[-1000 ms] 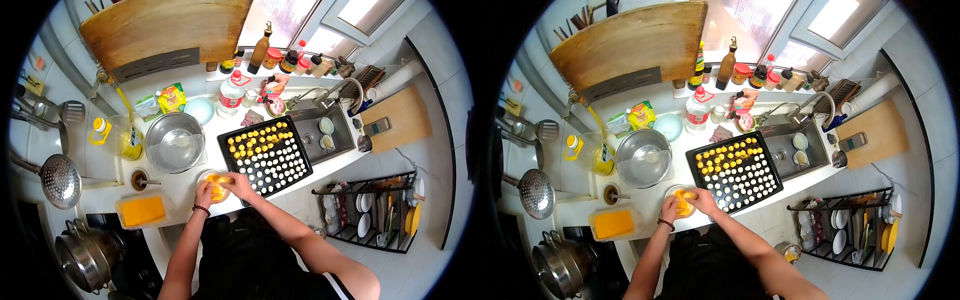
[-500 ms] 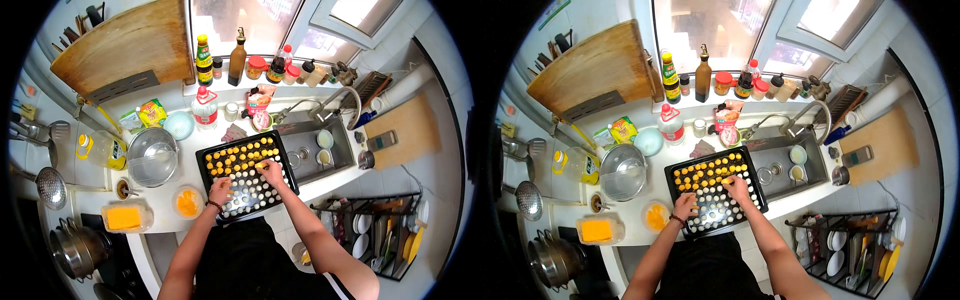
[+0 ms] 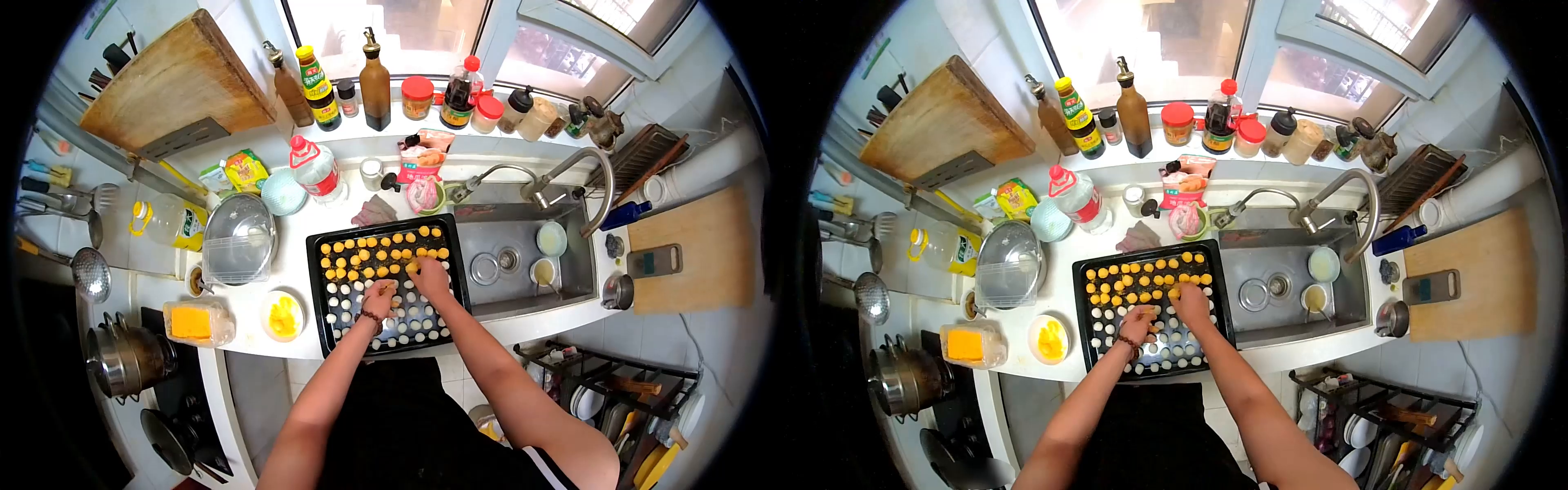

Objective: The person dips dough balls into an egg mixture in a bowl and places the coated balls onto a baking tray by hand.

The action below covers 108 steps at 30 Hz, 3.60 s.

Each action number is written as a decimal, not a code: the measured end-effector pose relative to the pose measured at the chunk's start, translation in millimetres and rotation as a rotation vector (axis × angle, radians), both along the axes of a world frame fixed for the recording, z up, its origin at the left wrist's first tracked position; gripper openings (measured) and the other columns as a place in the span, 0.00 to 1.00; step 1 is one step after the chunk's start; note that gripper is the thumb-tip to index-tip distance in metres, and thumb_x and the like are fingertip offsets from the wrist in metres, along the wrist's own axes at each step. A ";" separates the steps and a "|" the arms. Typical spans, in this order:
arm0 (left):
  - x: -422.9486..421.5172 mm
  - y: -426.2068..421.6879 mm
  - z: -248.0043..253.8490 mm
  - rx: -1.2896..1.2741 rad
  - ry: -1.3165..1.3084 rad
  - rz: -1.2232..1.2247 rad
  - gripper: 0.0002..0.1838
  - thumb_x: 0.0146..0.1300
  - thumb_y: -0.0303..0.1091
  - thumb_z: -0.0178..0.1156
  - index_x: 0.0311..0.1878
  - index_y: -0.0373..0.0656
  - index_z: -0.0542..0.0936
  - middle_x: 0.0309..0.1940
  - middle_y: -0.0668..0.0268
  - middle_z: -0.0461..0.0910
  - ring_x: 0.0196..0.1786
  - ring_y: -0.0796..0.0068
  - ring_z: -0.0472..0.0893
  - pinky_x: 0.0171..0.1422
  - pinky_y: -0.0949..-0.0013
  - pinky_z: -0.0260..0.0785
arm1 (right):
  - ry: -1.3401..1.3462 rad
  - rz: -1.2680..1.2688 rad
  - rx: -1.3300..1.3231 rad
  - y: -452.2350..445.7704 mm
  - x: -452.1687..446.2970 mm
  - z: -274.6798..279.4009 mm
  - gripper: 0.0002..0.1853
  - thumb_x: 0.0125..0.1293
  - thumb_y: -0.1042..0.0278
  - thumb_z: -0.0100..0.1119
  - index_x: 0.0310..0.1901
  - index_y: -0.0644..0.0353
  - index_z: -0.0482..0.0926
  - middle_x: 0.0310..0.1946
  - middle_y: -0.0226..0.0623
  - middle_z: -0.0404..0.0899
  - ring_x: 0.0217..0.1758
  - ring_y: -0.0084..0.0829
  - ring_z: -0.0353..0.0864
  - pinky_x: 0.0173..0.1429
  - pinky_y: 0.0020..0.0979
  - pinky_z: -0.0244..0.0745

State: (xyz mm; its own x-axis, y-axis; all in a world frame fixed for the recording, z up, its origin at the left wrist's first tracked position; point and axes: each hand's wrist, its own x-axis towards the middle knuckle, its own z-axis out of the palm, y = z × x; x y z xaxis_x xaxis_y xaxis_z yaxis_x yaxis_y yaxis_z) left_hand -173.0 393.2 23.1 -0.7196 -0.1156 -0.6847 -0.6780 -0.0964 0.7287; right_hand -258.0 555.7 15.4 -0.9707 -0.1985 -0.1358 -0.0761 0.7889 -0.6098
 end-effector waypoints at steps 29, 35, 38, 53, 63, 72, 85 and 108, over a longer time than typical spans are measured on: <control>157.3 -265.9 20.8 -0.146 0.014 0.582 0.15 0.77 0.34 0.51 0.63 0.50 0.76 0.51 0.63 0.82 0.44 0.67 0.86 0.30 0.65 0.84 | -0.100 0.647 -0.399 -262.6 128.2 61.9 0.16 0.58 0.69 0.71 0.46 0.67 0.85 0.39 0.51 0.85 0.37 0.49 0.86 0.47 0.42 0.81; 178.9 -325.5 -2.1 -0.201 0.073 0.291 0.16 0.78 0.33 0.46 0.64 0.48 0.74 0.54 0.61 0.81 0.46 0.67 0.86 0.35 0.66 0.85 | -0.073 0.673 -0.198 -337.5 165.1 10.7 0.18 0.53 0.70 0.71 0.47 0.64 0.85 0.40 0.53 0.85 0.47 0.52 0.85 0.56 0.45 0.80; 182.4 -341.7 -6.2 -0.092 0.050 0.262 0.16 0.78 0.32 0.45 0.64 0.49 0.74 0.57 0.60 0.81 0.47 0.67 0.85 0.37 0.64 0.85 | -0.138 0.671 -0.040 -352.1 171.2 9.3 0.18 0.53 0.70 0.69 0.47 0.64 0.85 0.40 0.53 0.85 0.47 0.52 0.85 0.55 0.45 0.80; 142.5 -354.1 4.2 0.001 0.126 0.035 0.16 0.77 0.29 0.48 0.63 0.48 0.77 0.51 0.60 0.82 0.46 0.66 0.86 0.37 0.63 0.86 | -0.084 0.331 -0.130 -337.1 175.5 48.2 0.20 0.56 0.66 0.74 0.49 0.64 0.84 0.41 0.52 0.84 0.42 0.48 0.86 0.48 0.43 0.82; 70.0 -227.1 33.4 0.142 0.198 -0.203 0.15 0.77 0.31 0.49 0.62 0.47 0.77 0.49 0.63 0.81 0.42 0.71 0.85 0.38 0.68 0.84 | -0.147 -0.184 -0.298 -209.5 137.0 96.7 0.17 0.56 0.64 0.79 0.45 0.64 0.88 0.26 0.37 0.85 0.27 0.23 0.81 0.34 0.28 0.77; -0.7 -57.1 48.1 -0.012 0.148 -0.324 0.15 0.78 0.35 0.51 0.64 0.50 0.76 0.54 0.60 0.82 0.44 0.69 0.86 0.40 0.64 0.84 | 0.054 -0.195 -0.106 -26.9 40.2 78.4 0.18 0.54 0.63 0.78 0.44 0.63 0.87 0.33 0.46 0.87 0.33 0.39 0.88 0.42 0.37 0.82; -26.3 31.1 4.8 -0.179 0.028 -0.107 0.19 0.76 0.34 0.53 0.66 0.43 0.74 0.53 0.60 0.82 0.37 0.74 0.83 0.30 0.70 0.79 | 0.074 0.205 0.035 33.3 -22.0 11.0 0.11 0.56 0.68 0.68 0.42 0.57 0.83 0.42 0.44 0.83 0.46 0.49 0.85 0.49 0.47 0.81; -39.3 71.7 -47.3 -0.396 0.069 -0.216 0.23 0.73 0.30 0.53 0.70 0.44 0.74 0.36 0.60 0.83 0.34 0.70 0.81 0.39 0.66 0.73 | 0.180 0.407 0.050 76.3 -33.8 -4.1 0.13 0.55 0.71 0.68 0.44 0.58 0.84 0.42 0.39 0.82 0.48 0.45 0.83 0.51 0.46 0.80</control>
